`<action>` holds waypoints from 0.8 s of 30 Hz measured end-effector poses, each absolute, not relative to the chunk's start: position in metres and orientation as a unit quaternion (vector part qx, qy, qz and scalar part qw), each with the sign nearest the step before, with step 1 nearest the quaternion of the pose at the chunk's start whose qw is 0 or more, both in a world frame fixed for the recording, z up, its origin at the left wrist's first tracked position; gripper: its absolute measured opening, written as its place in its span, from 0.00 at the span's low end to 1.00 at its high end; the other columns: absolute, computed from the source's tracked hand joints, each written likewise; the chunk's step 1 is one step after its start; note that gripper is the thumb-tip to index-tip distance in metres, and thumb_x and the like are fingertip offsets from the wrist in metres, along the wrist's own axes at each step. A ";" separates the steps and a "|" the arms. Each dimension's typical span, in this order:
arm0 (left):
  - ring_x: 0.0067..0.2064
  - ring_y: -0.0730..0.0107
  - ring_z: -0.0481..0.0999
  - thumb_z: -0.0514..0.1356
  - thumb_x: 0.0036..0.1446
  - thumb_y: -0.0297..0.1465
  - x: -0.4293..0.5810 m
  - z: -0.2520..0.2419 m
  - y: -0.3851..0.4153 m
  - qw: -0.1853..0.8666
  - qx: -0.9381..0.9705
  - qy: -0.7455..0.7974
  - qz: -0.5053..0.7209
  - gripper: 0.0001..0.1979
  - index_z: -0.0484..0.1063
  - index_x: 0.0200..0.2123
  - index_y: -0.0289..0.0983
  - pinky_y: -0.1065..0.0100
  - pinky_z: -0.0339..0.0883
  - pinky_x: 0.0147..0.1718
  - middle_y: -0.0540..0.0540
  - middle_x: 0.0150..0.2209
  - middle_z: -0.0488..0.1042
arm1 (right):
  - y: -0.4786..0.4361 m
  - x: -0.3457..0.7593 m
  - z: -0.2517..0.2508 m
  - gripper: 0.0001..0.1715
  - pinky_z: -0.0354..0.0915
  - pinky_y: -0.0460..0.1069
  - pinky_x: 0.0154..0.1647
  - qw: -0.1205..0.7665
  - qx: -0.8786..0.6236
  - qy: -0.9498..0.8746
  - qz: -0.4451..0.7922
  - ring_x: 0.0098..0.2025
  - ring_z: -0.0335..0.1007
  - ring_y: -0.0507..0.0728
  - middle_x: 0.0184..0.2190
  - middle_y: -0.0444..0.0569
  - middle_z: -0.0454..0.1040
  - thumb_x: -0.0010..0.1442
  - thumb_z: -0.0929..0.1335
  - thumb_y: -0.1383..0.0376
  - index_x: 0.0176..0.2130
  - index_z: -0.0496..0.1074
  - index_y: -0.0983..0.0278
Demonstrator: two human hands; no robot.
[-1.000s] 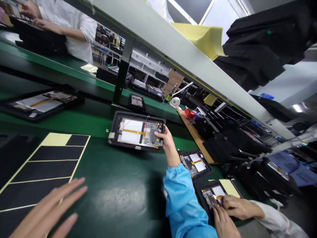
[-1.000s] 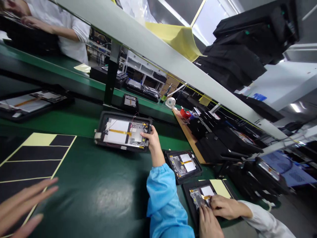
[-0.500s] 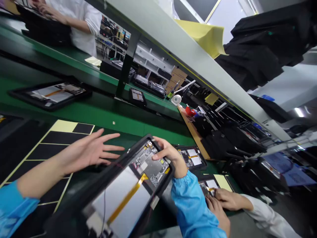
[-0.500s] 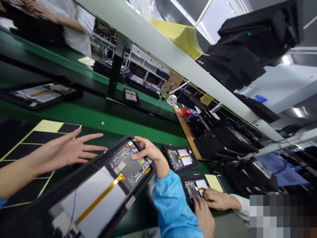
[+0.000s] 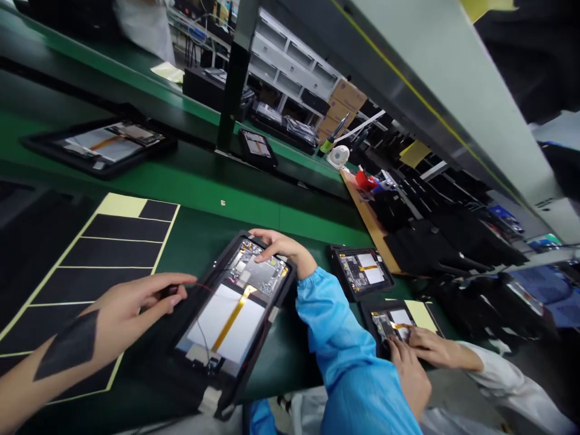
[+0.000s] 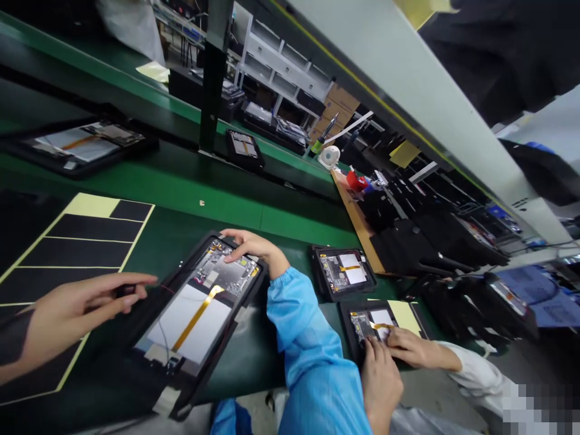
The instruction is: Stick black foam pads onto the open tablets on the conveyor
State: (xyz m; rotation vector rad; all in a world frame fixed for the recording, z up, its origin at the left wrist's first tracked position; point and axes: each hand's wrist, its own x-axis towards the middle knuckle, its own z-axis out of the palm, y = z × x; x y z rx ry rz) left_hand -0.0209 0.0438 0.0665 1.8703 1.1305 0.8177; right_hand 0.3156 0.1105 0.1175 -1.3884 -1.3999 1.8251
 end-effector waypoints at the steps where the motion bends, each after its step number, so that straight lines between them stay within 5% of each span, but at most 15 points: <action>1: 0.35 0.65 0.85 0.56 0.67 0.47 -0.024 0.068 0.044 0.407 0.732 0.447 0.314 0.23 0.80 0.54 0.41 0.73 0.80 0.36 0.47 0.40 0.83 | 0.123 0.312 0.114 0.38 0.77 0.51 0.29 0.211 -0.508 -0.519 0.654 0.27 0.80 0.60 0.30 0.44 0.84 0.32 0.84 0.60 0.44 0.78 0.63; 5: 0.39 0.64 0.86 0.54 0.72 0.51 -0.021 0.075 0.029 0.444 0.685 0.485 0.312 0.27 0.71 0.64 0.41 0.70 0.82 0.42 0.47 0.47 0.83 | 0.154 0.291 0.116 0.25 0.79 0.56 0.40 0.214 -0.555 -0.572 0.565 0.33 0.81 0.62 0.32 0.48 0.84 0.40 0.83 0.64 0.39 0.80 0.64; 10: 0.41 0.62 0.86 0.54 0.75 0.52 -0.012 0.071 0.009 0.346 0.738 0.489 0.311 0.21 0.78 0.49 0.45 0.73 0.80 0.38 0.51 0.42 0.84 | 0.094 0.248 0.130 0.03 0.62 0.61 0.70 0.330 -0.617 -0.616 0.363 0.60 0.73 0.64 0.51 0.55 0.81 0.64 0.74 0.67 0.41 0.78 0.62; 13: 0.39 0.66 0.85 0.51 0.79 0.48 -0.011 0.064 0.011 0.269 0.801 0.420 0.332 0.20 0.80 0.49 0.46 0.74 0.80 0.42 0.52 0.43 0.83 | 0.029 0.228 0.133 0.08 0.71 0.56 0.58 0.393 -0.560 -0.686 0.249 0.49 0.78 0.60 0.42 0.51 0.81 0.72 0.71 0.59 0.41 0.78 0.60; 19: 0.39 0.70 0.83 0.53 0.80 0.43 0.000 0.056 0.014 0.270 0.843 0.317 0.341 0.17 0.80 0.48 0.43 0.78 0.78 0.45 0.50 0.45 0.82 | -0.041 0.211 0.113 0.11 0.75 0.50 0.45 0.409 -0.543 -0.645 0.348 0.42 0.80 0.56 0.38 0.46 0.82 0.69 0.76 0.54 0.42 0.82 0.58; 24: 0.45 0.69 0.84 0.51 0.77 0.33 0.006 0.048 0.011 0.237 0.876 0.247 0.340 0.16 0.79 0.52 0.43 0.77 0.77 0.49 0.48 0.47 0.80 | -0.061 0.201 0.094 0.04 0.73 0.56 0.60 0.437 -0.603 -0.605 0.282 0.56 0.77 0.59 0.50 0.49 0.81 0.66 0.78 0.61 0.43 0.84 0.57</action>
